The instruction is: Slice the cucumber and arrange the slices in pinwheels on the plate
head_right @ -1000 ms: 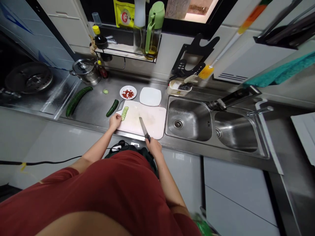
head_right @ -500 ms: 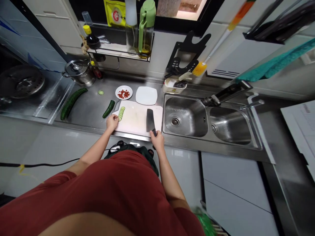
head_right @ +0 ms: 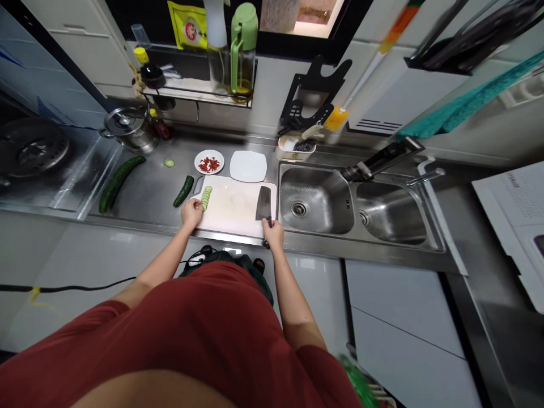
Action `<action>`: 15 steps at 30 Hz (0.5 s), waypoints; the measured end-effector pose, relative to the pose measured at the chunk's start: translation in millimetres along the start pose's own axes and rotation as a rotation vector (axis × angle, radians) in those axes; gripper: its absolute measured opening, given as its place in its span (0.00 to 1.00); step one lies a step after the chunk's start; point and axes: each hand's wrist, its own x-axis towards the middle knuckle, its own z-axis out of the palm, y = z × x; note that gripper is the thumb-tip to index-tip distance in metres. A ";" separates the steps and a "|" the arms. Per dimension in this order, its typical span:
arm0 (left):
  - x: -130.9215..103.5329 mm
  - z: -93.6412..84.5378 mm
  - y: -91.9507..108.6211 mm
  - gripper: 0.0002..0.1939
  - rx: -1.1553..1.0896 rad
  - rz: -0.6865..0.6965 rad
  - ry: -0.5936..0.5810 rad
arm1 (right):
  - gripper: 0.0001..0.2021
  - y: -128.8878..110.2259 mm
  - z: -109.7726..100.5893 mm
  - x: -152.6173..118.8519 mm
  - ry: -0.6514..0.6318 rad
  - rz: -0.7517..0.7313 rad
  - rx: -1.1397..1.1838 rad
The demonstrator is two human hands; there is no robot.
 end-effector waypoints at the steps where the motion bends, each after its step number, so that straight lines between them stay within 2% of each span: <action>1: -0.3 0.2 1.0 0.08 -0.001 0.000 0.012 | 0.25 1.4 0.1 1.3 0.014 -0.005 -0.041; 8: -1.7 4.2 16.7 0.09 -0.035 0.040 0.067 | 0.25 1.9 -4.9 2.4 0.006 -0.042 -0.330; 12: 4.9 11.9 36.5 0.09 -0.068 0.071 0.034 | 0.24 -6.1 -9.9 1.5 0.001 -0.073 -0.427; 15: 18.4 20.8 53.8 0.11 -0.085 0.074 -0.016 | 0.23 -9.8 -12.4 2.4 -0.035 -0.095 -0.501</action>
